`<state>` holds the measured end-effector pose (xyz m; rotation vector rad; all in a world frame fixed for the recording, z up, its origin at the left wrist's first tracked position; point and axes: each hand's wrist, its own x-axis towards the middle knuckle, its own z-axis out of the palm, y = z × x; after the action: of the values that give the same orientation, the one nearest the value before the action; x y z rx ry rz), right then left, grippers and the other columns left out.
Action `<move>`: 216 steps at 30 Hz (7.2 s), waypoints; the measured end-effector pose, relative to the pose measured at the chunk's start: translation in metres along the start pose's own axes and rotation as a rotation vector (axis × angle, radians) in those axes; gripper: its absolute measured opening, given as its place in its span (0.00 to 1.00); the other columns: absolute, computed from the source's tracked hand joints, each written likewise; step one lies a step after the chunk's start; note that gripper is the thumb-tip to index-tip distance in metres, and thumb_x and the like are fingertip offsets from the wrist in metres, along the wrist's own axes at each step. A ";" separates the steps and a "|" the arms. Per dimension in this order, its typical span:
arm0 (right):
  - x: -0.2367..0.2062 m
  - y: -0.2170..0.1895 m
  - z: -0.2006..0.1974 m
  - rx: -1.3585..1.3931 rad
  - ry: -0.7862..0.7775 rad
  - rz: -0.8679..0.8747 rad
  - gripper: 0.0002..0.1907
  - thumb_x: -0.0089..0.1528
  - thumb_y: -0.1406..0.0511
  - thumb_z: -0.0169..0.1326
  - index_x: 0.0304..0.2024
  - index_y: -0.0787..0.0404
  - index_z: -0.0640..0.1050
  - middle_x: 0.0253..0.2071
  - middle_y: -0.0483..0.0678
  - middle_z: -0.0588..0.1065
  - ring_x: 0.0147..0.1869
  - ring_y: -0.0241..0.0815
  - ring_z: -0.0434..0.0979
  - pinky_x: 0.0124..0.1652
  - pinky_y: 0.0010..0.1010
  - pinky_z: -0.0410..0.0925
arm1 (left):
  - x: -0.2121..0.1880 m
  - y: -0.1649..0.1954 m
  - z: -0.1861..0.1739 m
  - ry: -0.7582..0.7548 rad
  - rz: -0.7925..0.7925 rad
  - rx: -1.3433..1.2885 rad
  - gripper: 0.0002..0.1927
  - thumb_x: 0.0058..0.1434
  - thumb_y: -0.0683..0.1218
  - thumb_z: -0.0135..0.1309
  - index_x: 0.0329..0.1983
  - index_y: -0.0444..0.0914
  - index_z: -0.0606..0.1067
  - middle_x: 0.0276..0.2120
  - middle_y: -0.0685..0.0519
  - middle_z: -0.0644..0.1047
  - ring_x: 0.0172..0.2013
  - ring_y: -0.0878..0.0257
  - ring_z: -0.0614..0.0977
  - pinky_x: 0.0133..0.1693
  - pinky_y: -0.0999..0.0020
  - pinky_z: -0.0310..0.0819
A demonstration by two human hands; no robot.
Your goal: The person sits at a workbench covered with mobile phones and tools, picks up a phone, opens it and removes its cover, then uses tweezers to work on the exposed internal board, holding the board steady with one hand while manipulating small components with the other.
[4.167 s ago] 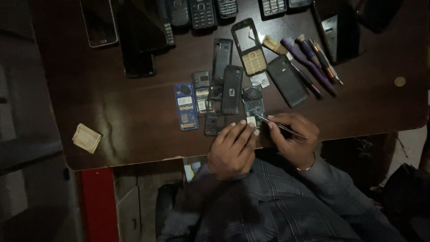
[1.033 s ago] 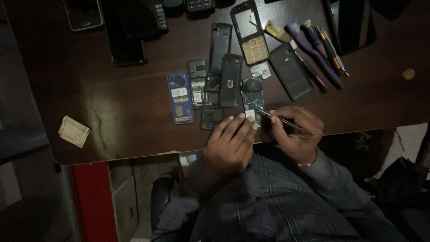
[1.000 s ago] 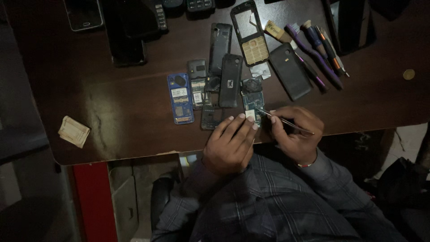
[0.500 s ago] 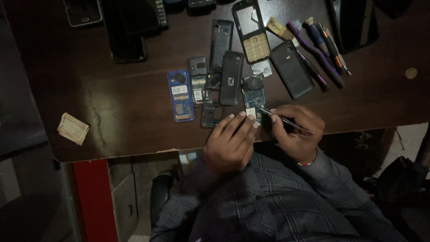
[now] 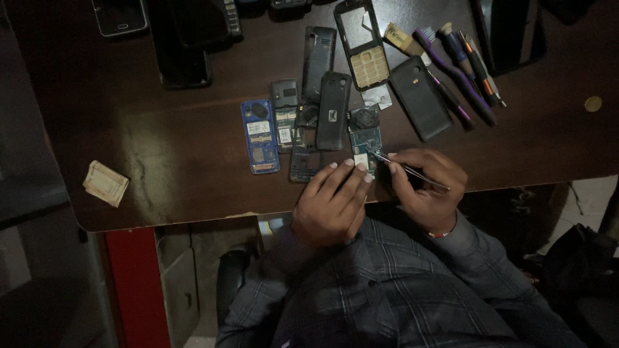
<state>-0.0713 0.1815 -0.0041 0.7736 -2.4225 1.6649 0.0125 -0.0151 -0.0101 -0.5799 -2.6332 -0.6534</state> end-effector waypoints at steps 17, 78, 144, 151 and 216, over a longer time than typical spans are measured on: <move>0.001 -0.005 -0.002 0.006 -0.010 0.035 0.05 0.63 0.78 0.62 0.41 0.70 0.80 0.41 0.54 0.81 0.42 0.41 0.83 0.41 0.26 0.74 | 0.003 -0.001 -0.001 0.014 0.011 -0.010 0.17 0.63 0.44 0.58 0.52 0.29 0.81 0.56 0.40 0.79 0.59 0.47 0.79 0.61 0.51 0.72; -0.001 -0.002 -0.002 -0.005 0.000 -0.030 0.05 0.62 0.78 0.60 0.41 0.69 0.80 0.41 0.54 0.81 0.43 0.43 0.84 0.42 0.29 0.74 | 0.006 0.000 -0.005 0.028 0.038 0.021 0.17 0.64 0.44 0.58 0.52 0.28 0.81 0.55 0.39 0.79 0.59 0.47 0.79 0.61 0.51 0.72; -0.003 0.005 -0.002 -0.010 -0.017 -0.034 0.04 0.63 0.76 0.61 0.41 0.69 0.81 0.40 0.54 0.81 0.41 0.41 0.83 0.40 0.27 0.74 | 0.002 -0.002 -0.001 0.027 0.043 0.020 0.17 0.65 0.43 0.59 0.52 0.28 0.81 0.57 0.39 0.79 0.60 0.46 0.79 0.61 0.51 0.72; -0.009 0.005 -0.002 0.014 0.039 0.018 0.03 0.64 0.76 0.61 0.41 0.69 0.81 0.41 0.53 0.81 0.40 0.39 0.82 0.36 0.25 0.72 | 0.002 -0.001 -0.001 -0.004 0.043 0.042 0.17 0.65 0.44 0.59 0.52 0.29 0.81 0.56 0.40 0.79 0.60 0.47 0.79 0.61 0.51 0.72; 0.000 0.000 -0.002 0.009 -0.036 -0.005 0.04 0.64 0.77 0.61 0.41 0.69 0.81 0.41 0.54 0.81 0.42 0.41 0.84 0.40 0.27 0.74 | 0.000 -0.002 0.001 0.034 0.041 0.022 0.16 0.65 0.43 0.58 0.51 0.28 0.81 0.56 0.40 0.80 0.60 0.46 0.79 0.61 0.50 0.73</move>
<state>-0.0717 0.1834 -0.0032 0.8169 -2.4370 1.6752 0.0111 -0.0159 -0.0114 -0.6093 -2.5872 -0.6153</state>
